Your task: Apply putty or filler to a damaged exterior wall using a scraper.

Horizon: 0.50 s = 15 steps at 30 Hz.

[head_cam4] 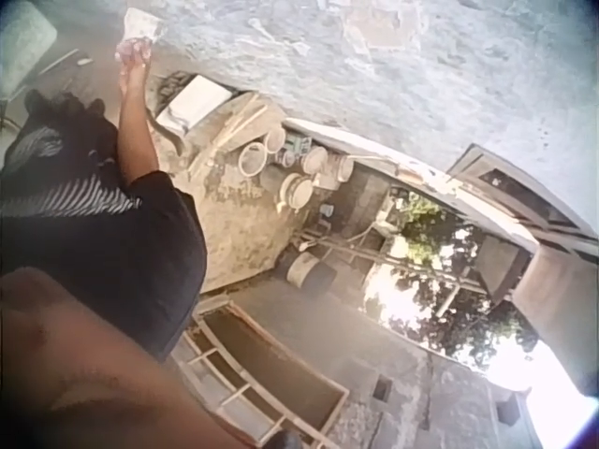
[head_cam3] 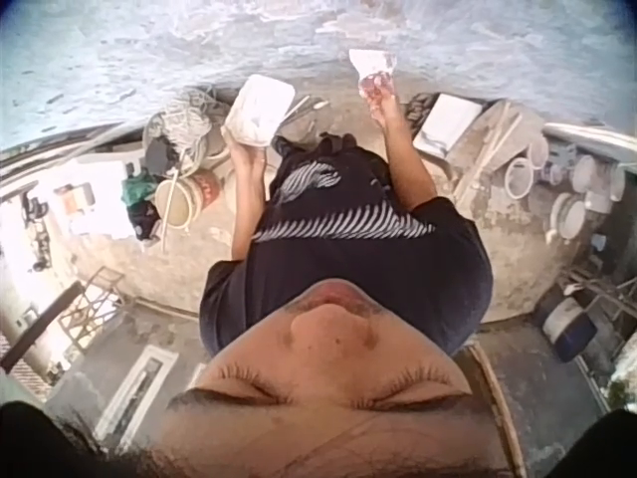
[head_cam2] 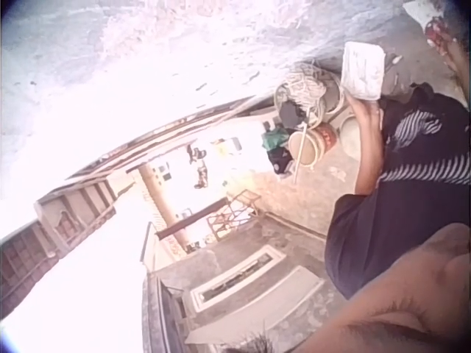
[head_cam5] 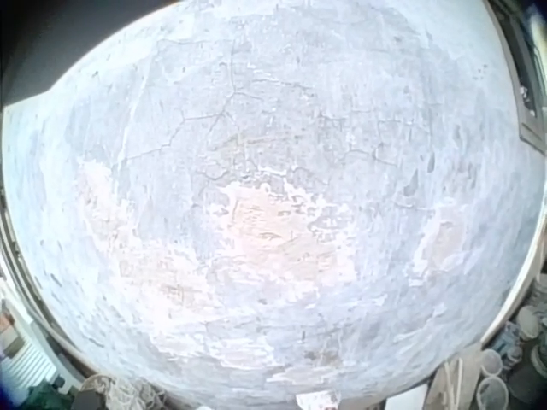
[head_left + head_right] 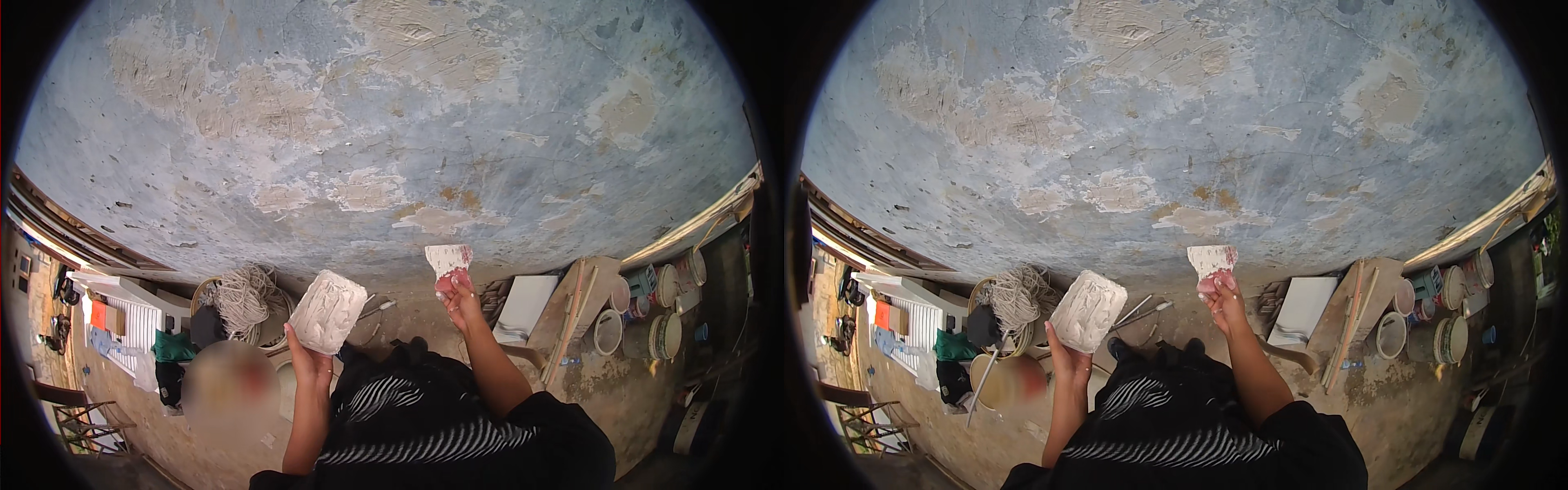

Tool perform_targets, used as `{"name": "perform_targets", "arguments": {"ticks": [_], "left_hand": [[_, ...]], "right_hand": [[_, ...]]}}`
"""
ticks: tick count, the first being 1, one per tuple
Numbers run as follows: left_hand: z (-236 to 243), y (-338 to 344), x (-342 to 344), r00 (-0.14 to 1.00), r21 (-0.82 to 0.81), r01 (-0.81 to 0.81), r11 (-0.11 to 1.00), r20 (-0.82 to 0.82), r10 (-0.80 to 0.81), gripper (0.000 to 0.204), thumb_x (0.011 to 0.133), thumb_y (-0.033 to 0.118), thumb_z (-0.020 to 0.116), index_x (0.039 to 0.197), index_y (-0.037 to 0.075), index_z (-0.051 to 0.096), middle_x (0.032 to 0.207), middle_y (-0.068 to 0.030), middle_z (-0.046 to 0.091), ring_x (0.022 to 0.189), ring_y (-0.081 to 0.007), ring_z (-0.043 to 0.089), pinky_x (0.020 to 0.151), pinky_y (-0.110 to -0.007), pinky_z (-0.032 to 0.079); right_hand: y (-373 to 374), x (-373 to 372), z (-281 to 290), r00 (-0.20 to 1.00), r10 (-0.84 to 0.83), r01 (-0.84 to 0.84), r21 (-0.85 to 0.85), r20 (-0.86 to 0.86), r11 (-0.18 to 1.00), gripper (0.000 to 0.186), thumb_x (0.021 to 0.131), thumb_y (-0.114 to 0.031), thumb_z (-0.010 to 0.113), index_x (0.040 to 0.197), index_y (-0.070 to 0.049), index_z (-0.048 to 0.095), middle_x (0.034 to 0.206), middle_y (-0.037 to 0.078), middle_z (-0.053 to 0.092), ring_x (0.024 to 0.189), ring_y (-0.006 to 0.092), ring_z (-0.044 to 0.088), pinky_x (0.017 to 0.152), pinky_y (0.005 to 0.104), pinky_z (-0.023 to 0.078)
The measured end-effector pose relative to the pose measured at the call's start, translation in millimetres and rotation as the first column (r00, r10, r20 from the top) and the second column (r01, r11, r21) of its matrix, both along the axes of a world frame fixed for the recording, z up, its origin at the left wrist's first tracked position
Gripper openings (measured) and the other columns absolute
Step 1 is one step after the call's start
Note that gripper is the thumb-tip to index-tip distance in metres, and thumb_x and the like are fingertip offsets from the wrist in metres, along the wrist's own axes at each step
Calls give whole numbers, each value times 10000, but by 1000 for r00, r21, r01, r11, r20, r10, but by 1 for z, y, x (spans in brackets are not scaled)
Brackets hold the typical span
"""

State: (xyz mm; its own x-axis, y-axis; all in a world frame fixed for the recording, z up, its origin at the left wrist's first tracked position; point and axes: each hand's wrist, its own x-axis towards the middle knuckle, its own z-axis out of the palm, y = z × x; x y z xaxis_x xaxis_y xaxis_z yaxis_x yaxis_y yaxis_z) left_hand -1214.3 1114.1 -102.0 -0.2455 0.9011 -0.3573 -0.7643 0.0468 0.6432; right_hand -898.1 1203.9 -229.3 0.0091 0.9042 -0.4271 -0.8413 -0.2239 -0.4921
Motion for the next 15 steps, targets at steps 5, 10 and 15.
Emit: {"name": "perform_targets", "arguments": {"ticks": [5,10,15], "left_hand": [[1,8,30,1000,-17,-2,1000,-27,1,697,1000,559,370,1460,35,354,1467,-144,445,1324,-306,467,1093,-449,402],[-6,18,63,999,-32,-4,999,-46,3,706,991,557,404,1458,30,355,1464,-143,447,1323,-304,468,1101,-446,394],[-14,28,85,996,-63,-33,997,-84,28,708,988,560,410,1462,38,353,1469,-138,442,1327,-305,462,1100,-448,395]], "right_hand": [[23,23,-32,971,131,-132,-6,202,991,261,966,-130,600,1218,-142,534,1104,49,648,906,186,672,786,380,576],[82,25,-70,974,-43,53,-40,221,998,240,955,-150,629,1175,-130,536,1058,48,651,862,171,669,745,349,595],[120,24,-90,964,-144,176,-129,225,976,224,933,-181,665,1115,-133,541,989,49,640,802,169,651,657,344,604]]}}
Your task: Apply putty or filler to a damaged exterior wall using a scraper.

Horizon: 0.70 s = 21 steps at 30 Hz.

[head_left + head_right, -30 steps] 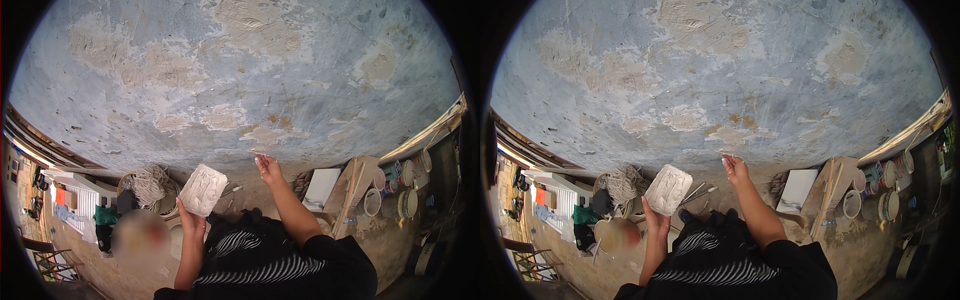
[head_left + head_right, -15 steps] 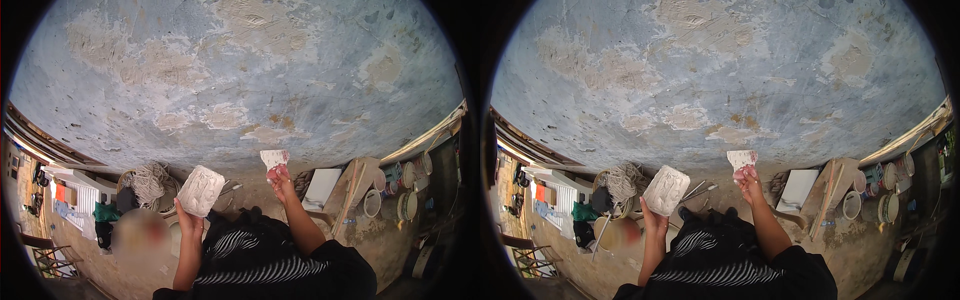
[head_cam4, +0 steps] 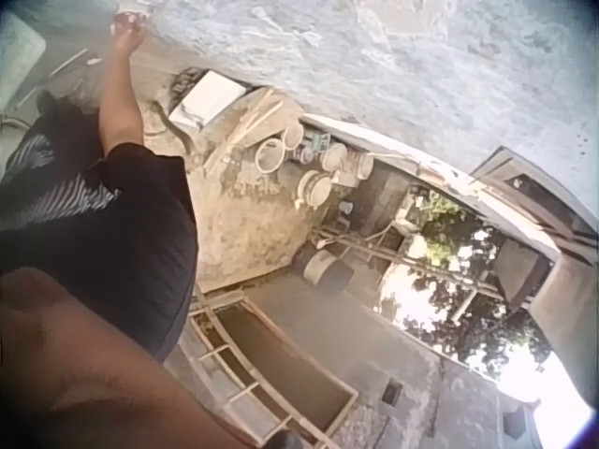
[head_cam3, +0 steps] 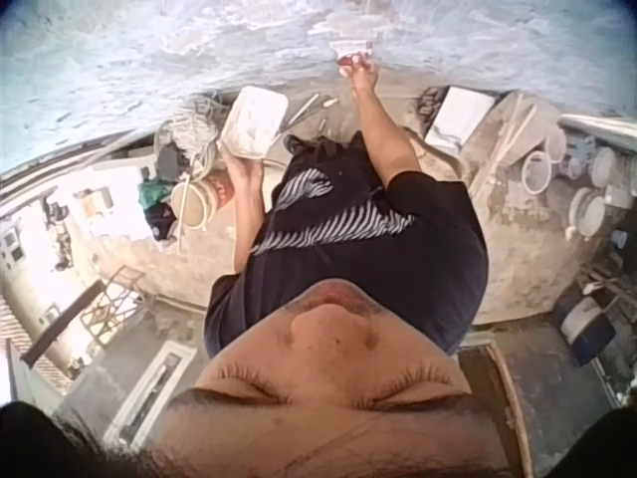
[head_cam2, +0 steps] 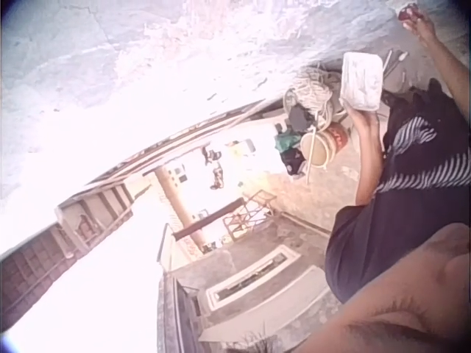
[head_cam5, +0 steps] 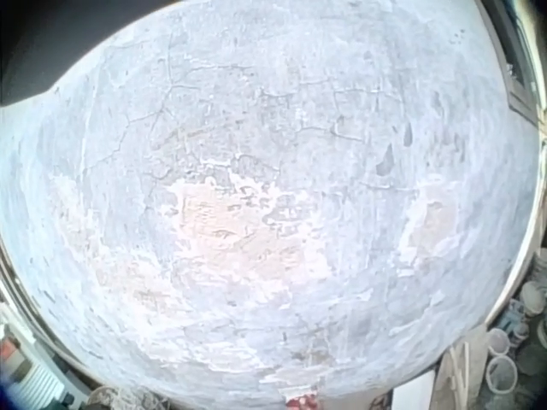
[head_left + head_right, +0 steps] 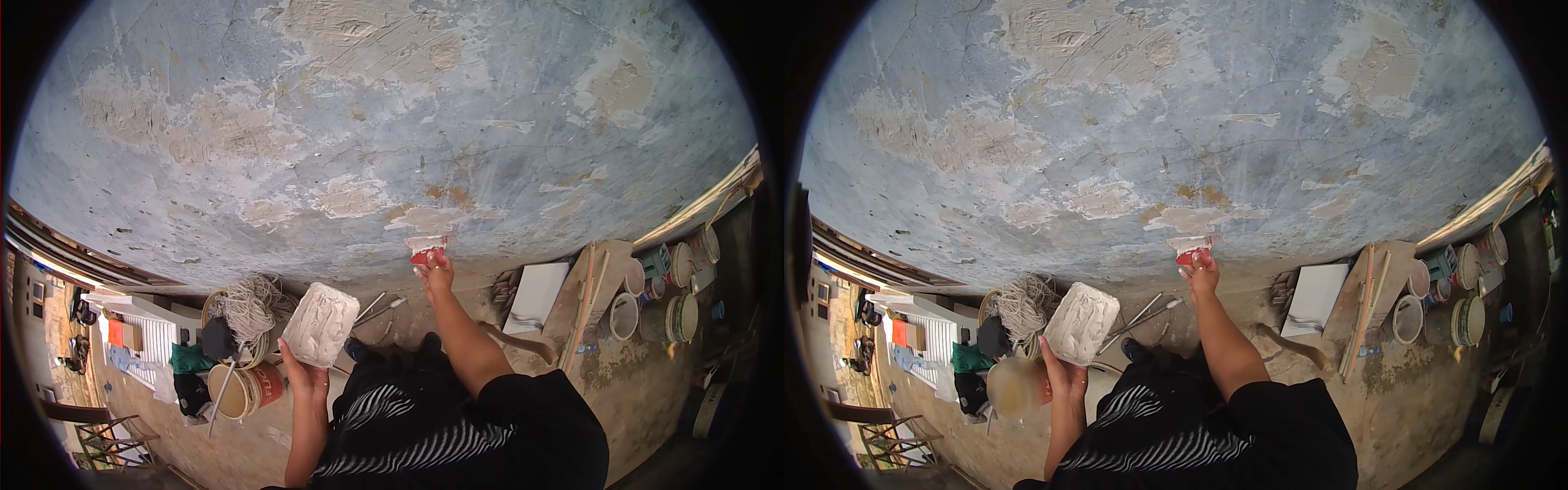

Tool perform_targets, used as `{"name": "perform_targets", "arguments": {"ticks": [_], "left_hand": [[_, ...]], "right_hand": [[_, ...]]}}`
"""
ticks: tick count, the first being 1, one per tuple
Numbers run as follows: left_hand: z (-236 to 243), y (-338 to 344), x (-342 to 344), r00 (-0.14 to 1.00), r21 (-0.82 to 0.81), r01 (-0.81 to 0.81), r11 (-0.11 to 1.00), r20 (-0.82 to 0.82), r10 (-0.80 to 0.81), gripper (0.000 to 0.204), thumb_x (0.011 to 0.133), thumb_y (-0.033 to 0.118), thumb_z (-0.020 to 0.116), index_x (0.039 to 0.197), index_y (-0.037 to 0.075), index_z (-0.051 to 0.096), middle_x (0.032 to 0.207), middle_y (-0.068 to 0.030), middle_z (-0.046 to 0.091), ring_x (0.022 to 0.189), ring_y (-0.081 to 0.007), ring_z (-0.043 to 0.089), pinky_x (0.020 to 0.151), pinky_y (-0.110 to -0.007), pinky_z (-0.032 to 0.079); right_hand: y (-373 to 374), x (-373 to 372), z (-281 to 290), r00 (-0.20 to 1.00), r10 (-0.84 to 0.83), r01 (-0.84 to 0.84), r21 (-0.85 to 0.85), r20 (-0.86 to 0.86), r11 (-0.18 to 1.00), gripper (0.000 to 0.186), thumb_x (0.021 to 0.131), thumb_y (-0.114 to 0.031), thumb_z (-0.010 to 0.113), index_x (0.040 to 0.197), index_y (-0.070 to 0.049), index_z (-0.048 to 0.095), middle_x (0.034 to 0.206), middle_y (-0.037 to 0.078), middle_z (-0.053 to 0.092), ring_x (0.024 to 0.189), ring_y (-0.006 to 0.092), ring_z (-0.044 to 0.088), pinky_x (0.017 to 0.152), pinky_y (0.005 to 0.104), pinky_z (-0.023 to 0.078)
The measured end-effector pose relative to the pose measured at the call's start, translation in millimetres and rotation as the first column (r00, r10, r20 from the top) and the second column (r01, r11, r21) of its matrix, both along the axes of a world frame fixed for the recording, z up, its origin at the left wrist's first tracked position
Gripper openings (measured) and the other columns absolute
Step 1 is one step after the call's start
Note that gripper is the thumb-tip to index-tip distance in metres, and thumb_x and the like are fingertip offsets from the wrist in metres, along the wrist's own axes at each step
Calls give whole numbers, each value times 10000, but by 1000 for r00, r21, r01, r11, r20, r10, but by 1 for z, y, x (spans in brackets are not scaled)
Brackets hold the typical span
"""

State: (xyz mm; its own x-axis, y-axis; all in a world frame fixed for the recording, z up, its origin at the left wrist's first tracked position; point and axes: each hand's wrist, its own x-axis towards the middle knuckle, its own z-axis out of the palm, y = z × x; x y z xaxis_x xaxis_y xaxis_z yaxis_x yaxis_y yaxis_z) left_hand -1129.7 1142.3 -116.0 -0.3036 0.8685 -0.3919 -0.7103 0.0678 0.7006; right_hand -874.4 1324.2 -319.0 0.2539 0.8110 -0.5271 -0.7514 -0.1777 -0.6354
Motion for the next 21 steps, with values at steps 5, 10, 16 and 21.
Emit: {"name": "perform_targets", "arguments": {"ticks": [5,10,16,21], "left_hand": [[1,18,13,999,-30,-21,999,-27,20,710,985,569,416,1455,41,354,1463,-136,441,1308,-290,483,1058,-428,440],[-6,26,9,1000,-17,2,1000,-11,-2,714,984,568,414,1469,49,347,1478,-136,431,1334,-306,453,1101,-448,395],[-6,27,0,1000,-21,20,1000,14,-19,712,985,570,408,1469,51,347,1483,-137,425,1336,-310,450,1102,-454,392],[1,33,18,999,-29,35,999,-10,-35,711,985,569,413,1460,45,353,1472,-138,434,1323,-302,466,1085,-439,413]], "right_hand": [[-3,8,-42,999,-50,48,-304,3,952,146,947,-145,630,1071,-130,555,935,54,641,744,175,641,586,339,578],[-58,29,-69,996,82,-74,-235,25,969,101,947,-140,626,1028,-133,566,909,39,657,736,171,662,604,326,569],[-67,32,-26,942,325,-324,-28,89,946,169,955,-147,626,1111,-107,578,982,39,661,802,143,657,704,326,587],[-15,21,-3,963,249,-258,87,105,962,189,958,-137,622,1137,-94,575,1002,31,657,800,133,646,695,320,588]]}}
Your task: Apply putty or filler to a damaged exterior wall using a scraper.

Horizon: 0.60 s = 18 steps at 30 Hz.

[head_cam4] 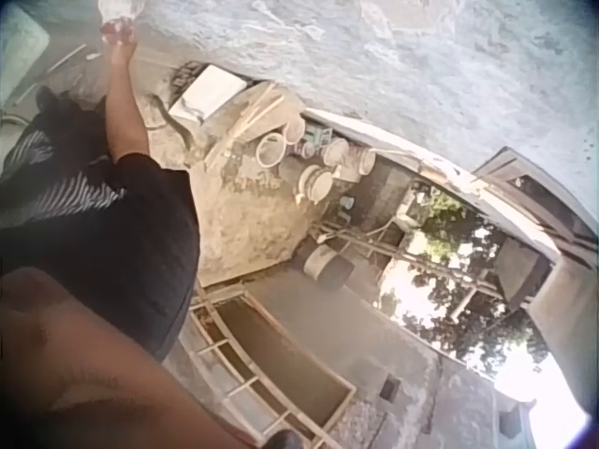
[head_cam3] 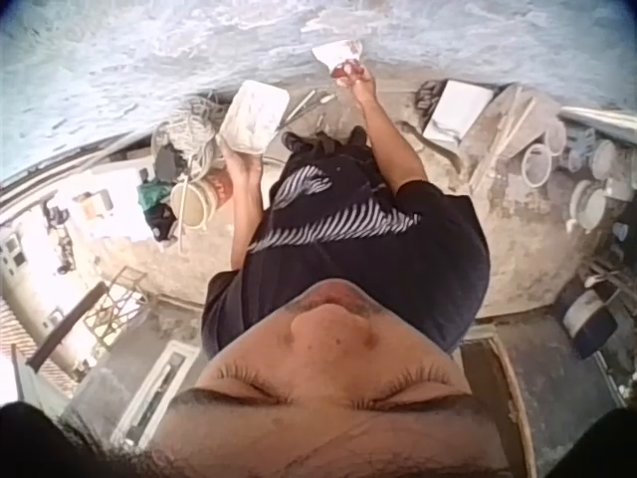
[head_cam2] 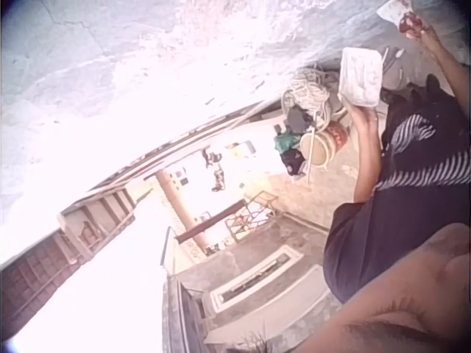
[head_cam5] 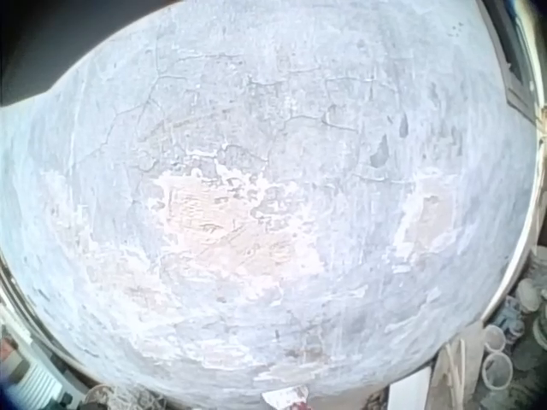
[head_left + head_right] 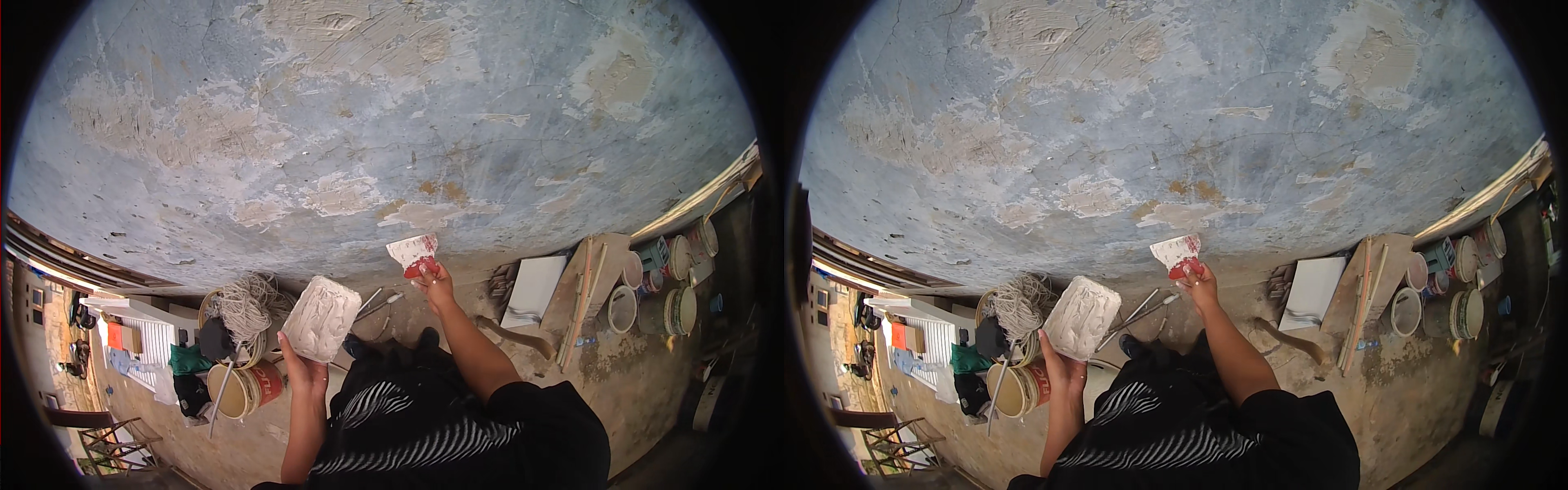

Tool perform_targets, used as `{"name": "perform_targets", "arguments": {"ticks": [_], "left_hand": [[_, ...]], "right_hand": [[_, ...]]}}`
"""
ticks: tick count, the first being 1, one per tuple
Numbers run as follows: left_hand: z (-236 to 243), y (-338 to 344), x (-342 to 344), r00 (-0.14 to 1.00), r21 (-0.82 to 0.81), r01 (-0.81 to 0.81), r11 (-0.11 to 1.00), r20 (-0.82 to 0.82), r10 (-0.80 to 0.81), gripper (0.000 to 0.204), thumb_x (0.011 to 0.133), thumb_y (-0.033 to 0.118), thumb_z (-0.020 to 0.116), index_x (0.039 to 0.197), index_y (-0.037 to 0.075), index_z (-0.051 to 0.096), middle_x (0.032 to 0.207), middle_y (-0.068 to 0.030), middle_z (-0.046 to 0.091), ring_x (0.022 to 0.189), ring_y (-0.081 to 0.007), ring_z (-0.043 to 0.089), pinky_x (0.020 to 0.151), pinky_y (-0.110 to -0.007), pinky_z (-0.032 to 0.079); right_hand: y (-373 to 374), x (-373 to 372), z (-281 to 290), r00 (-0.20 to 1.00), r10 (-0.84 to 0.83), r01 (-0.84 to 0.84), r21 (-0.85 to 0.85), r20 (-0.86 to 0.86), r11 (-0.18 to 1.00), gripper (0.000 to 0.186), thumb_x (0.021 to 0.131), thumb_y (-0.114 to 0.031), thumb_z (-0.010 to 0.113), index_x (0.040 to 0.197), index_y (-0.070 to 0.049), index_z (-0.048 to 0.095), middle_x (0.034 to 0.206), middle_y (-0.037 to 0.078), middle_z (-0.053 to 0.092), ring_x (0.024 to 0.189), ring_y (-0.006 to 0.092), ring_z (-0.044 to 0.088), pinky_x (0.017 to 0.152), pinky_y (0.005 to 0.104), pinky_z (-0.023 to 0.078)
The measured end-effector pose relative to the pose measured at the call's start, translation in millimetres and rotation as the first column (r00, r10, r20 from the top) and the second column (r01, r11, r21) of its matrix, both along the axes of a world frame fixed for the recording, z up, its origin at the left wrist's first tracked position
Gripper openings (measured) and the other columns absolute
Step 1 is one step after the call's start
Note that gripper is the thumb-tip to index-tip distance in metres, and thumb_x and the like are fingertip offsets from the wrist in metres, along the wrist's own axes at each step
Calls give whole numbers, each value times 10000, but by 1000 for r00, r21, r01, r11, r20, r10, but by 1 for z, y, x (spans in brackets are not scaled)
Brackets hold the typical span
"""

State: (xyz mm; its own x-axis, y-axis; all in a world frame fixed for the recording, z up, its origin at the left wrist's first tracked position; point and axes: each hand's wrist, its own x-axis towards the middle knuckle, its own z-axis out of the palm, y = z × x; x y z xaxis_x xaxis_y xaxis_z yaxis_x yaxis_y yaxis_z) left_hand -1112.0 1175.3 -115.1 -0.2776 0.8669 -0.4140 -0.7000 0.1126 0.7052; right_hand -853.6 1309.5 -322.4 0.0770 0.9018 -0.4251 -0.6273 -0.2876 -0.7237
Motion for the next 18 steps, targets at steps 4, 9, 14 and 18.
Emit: {"name": "perform_targets", "arguments": {"ticks": [4,9,14,18], "left_hand": [[-1,0,14,1000,-11,-7,1000,-20,6,710,984,570,419,1452,39,359,1458,-137,448,1307,-293,484,1065,-426,435],[-5,-1,13,999,4,-40,999,-34,40,703,985,567,418,1451,43,362,1456,-134,450,1303,-291,488,1062,-426,436],[-9,5,7,1000,2,-8,1000,-19,8,730,977,583,417,1473,53,342,1485,-129,423,1337,-302,448,1098,-445,393],[-8,6,0,1000,5,-4,1000,-3,4,716,982,571,419,1460,43,353,1470,-136,436,1318,-298,470,1082,-439,412]], "right_hand": [[24,-2,-13,986,-163,157,-154,-25,975,195,940,-161,650,1120,-108,594,956,30,642,763,144,627,635,322,595],[24,-6,-32,986,-166,152,-307,-20,940,181,936,-166,653,1096,-118,583,925,35,641,719,150,629,570,329,582],[-27,17,-79,997,-80,69,-439,-6,896,144,937,-152,644,1072,-146,593,925,37,652,769,185,652,649,370,590],[-61,33,-60,967,221,-142,-455,125,879,132,947,-154,626,1076,-145,600,923,32,662,774,181,655,657,372,587]]}}
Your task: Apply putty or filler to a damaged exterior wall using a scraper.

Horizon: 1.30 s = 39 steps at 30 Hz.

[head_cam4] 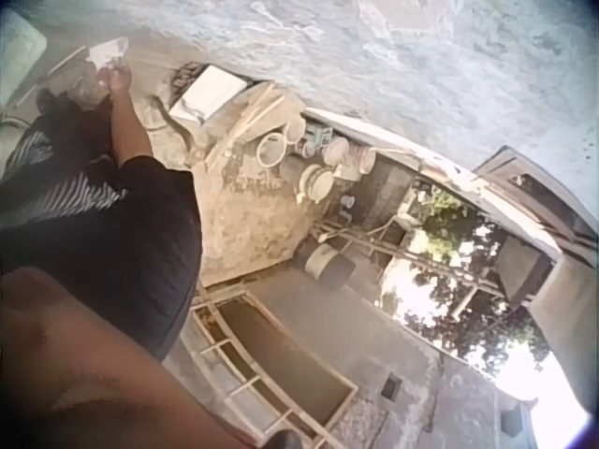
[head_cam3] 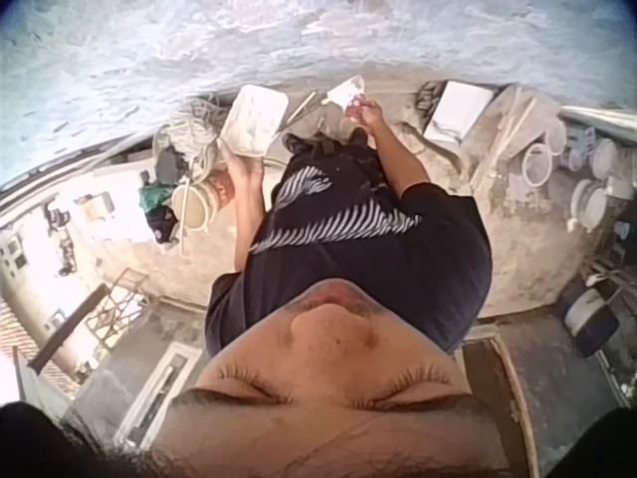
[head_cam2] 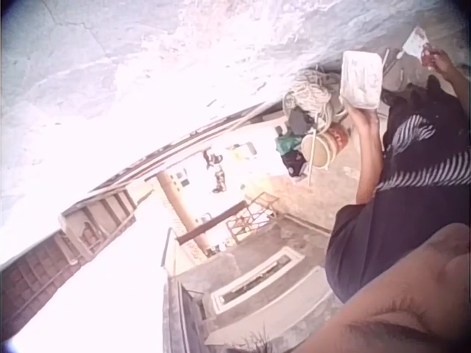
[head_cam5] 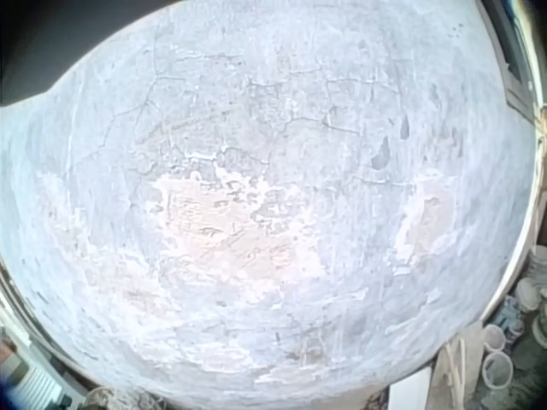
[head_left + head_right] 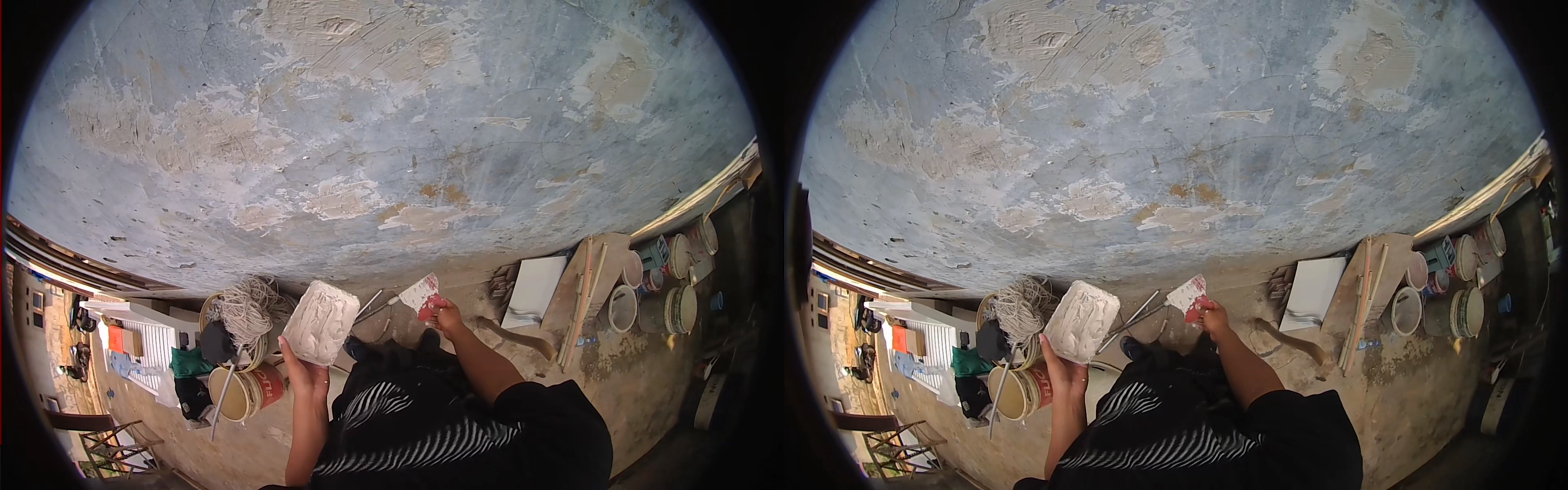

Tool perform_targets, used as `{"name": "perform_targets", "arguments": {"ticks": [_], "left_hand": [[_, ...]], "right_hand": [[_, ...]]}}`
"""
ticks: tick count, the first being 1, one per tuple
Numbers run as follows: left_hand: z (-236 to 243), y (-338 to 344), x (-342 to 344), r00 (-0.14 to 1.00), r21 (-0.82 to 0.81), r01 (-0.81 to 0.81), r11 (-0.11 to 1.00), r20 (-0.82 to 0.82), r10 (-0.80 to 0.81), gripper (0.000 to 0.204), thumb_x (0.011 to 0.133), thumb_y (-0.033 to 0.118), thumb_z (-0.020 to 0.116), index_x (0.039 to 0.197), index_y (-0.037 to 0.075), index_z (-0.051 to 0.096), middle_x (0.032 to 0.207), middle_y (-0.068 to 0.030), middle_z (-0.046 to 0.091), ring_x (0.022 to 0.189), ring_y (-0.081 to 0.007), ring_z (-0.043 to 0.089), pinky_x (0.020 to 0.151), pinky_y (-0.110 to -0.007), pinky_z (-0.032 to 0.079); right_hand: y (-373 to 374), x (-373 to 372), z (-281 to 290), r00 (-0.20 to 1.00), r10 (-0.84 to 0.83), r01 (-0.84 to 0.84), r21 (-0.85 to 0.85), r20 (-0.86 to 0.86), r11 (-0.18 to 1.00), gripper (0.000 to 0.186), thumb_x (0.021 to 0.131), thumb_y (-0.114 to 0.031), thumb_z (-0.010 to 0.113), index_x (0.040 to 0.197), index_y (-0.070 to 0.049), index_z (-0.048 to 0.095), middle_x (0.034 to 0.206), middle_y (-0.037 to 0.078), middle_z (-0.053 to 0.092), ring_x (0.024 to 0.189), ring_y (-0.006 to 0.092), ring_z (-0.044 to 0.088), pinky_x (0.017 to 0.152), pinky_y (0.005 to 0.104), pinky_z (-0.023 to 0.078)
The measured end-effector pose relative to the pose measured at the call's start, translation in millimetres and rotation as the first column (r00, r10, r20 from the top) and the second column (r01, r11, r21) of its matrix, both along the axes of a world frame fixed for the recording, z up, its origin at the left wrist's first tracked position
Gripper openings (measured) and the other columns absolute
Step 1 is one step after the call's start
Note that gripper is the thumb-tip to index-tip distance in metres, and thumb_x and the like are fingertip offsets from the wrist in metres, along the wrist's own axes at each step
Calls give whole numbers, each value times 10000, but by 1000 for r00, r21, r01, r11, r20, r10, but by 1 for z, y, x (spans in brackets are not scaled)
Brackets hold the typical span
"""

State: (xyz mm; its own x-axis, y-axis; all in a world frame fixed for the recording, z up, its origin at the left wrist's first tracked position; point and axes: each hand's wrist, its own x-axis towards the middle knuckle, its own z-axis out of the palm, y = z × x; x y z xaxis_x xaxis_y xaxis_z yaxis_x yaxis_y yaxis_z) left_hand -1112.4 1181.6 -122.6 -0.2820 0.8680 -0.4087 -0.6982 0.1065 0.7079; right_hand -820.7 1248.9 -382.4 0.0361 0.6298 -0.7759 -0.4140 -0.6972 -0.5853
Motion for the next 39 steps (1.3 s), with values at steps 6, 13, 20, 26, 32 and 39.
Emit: {"name": "perform_targets", "arguments": {"ticks": [6,13,20,26,32,39], "left_hand": [[2,2,4,998,28,46,999,43,-48,706,987,564,418,1447,31,366,1455,-140,452,1308,-293,483,1071,-430,427],[10,-5,10,988,11,125,992,92,-126,742,978,604,390,1449,31,372,1460,-141,451,1330,-287,461,1101,-428,390],[31,-28,-10,980,74,170,983,95,-177,745,986,603,366,1451,21,364,1472,-137,440,1345,-277,446,1117,-419,366],[44,-46,-35,974,93,192,977,107,-202,731,993,591,359,1444,15,375,1459,-138,454,1334,-280,459,1108,-424,378],[33,-57,-52,968,76,199,977,142,-208,709,998,576,363,1433,15,388,1445,-133,470,1325,-277,469,1099,-428,392],[35,-54,-61,968,86,192,978,150,-203,703,1003,570,358,1433,15,387,1444,-134,472,1325,-273,469,1102,-420,389]], "right_hand": [[-22,15,90,986,160,-164,289,37,943,164,962,-155,599,1121,-117,607,988,37,680,856,153,667,686,313,578],[-24,-6,229,952,150,-302,740,266,602,165,943,-64,602,1096,-21,644,963,35,692,849,93,625,739,240,491],[-44,-54,318,603,-148,-768,621,784,158,153,876,-85,629,1011,-69,699,901,87,680,805,234,641,747,336,506],[-69,-94,322,542,-34,-839,543,840,39,164,855,-94,653,1009,-67,703,876,102,677,817,290,634,723,372,505],[-73,-115,327,606,259,-793,596,752,124,149,899,-91,635,1028,-46,694,854,72,684,756,163,633,674,296,491],[-59,-123,303,895,382,-416,745,232,522,176,971,-101,585,1102,-10,660,947,6,679,825,69,596,711,251,492]]}}
